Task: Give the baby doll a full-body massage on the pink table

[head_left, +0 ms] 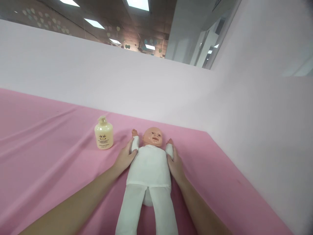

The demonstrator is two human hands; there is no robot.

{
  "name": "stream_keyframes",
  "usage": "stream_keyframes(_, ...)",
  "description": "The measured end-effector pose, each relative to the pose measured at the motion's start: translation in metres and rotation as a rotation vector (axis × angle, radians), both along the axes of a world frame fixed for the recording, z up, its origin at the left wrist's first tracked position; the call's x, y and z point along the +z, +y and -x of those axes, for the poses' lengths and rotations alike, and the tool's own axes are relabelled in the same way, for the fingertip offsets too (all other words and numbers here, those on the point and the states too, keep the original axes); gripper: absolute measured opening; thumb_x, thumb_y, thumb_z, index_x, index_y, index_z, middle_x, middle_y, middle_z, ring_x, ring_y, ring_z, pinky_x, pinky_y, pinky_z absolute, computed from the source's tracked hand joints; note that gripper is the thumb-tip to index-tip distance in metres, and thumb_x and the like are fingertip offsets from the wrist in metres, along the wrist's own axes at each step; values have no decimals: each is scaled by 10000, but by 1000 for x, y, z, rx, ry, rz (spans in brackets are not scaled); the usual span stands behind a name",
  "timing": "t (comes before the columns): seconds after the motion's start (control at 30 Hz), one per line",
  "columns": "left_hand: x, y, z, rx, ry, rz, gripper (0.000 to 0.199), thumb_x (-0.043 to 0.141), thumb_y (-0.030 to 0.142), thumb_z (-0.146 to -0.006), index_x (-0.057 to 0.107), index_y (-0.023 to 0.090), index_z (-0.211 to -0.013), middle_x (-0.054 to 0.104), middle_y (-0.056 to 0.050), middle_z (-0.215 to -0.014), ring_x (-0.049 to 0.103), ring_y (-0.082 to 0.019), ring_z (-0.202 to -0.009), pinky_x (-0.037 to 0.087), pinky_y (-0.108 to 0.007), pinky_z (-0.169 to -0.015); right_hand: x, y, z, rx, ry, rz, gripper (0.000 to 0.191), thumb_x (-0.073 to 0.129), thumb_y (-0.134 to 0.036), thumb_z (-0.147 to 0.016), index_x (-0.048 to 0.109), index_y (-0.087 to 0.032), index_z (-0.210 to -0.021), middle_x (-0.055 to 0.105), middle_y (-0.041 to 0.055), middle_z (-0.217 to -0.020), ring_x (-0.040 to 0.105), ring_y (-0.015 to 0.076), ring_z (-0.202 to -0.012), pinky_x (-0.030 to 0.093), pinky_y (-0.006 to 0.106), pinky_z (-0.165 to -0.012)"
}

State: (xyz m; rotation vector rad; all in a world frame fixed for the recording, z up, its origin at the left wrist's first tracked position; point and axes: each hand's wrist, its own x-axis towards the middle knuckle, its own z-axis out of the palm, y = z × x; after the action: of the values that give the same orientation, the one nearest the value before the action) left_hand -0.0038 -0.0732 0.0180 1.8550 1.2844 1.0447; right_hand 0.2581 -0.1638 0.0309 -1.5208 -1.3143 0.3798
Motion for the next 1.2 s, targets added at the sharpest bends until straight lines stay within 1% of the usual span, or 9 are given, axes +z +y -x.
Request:
stream_keyframes(0.13, 2, -3, -3, -5, -198, -67, 635, 591, 285, -848, 419, 254, -1459, 534, -88, -1473, 507, -268, -1356, 407, -452, -1124, -1, 1, -1, -97, 206, 88, 773, 642, -430, -824, 352, -273, -1524, 489, 101, -1528, 534, 328, -1340, 461, 515, -1080)
stream_keyframes(0.27, 5, -10, -6, -14, -272, -201, 457, 568, 169, -777, 511, 218, -1228, 606, -85, -1268, 560, -241, -1241, 439, -427, -1077, -1, -2, 1, -74, 291, -45, 726, 655, -368, -812, 360, -284, -1469, 520, 103, -1477, 570, 282, -1284, 484, 462, -1050)
stream_keyframes(0.43, 7, -19, -6, -157, -202, -391, 333, 578, 161, -722, 514, 216, -1044, 587, -60, -1009, 582, -228, -956, 501, -402, -864, -1, -9, 9, -31, 182, -310, 553, 619, -232, -786, 426, -227, -1304, 588, 122, -1305, 578, 252, -1227, 466, 439, -1062)
stream_keyframes(0.6, 11, -24, -3, -198, -171, -398, 301, 521, 160, -690, 468, 232, -976, 550, -53, -948, 553, -214, -891, 495, -379, -813, -6, -9, 11, -18, 52, -390, 502, 604, -238, -800, 410, -212, -1262, 550, 187, -1334, 521, 303, -1322, 436, 489, -1107)
stream_keyframes(0.77, 12, -23, -3, -161, -116, -410, 308, 505, 174, -720, 462, 228, -1020, 555, -71, -1007, 560, -230, -958, 496, -398, -870, -14, -5, 8, -7, 35, -323, 564, 582, -253, -813, 349, -203, -1324, 489, 215, -1402, 496, 323, -1346, 434, 517, -1107)
stream_keyframes(0.87, 10, -18, -5, -47, -22, -380, 344, 520, 206, -783, 476, 200, -1124, 571, -105, -1114, 553, -268, -1083, 453, -452, -991, -13, -1, 8, -30, 14, -233, 654, 552, -279, -859, 263, -193, -1439, 450, 211, -1453, 497, 300, -1345, 410, 516, -1129)
stream_keyframes(0.93, 8, -13, -6, 28, 18, -334, 424, 535, 257, -833, 466, 175, -1242, 566, -131, -1225, 529, -292, -1183, 411, -476, -1061, -9, 0, 8, -56, -1, -204, 715, 523, -324, -905, 184, -192, -1520, 381, 202, -1534, 434, 293, -1411, 352, 527, -1175)
stream_keyframes(1.07, 1, -4, -4, 55, 39, -266, 595, 508, 308, -901, 373, 183, -1467, 494, -143, -1422, 459, -299, -1327, 366, -483, -1128, 0, 2, 5, -5, -101, -195, 746, 429, -348, -974, 47, -258, -1609, 123, 83, -1697, 156, 234, -1562, 178, 519, -1261)
stream_keyframes(1.2, -2, -1, -2, 28, 153, -173, 634, 453, 337, -947, 327, 238, -1561, 525, -136, -1433, 468, -319, -1343, 350, -522, -1130, 0, 2, 1, 36, -117, -92, 690, 380, -359, -994, 106, -261, -1620, 177, 46, -1692, 211, 216, -1552, 187, 509, -1263)
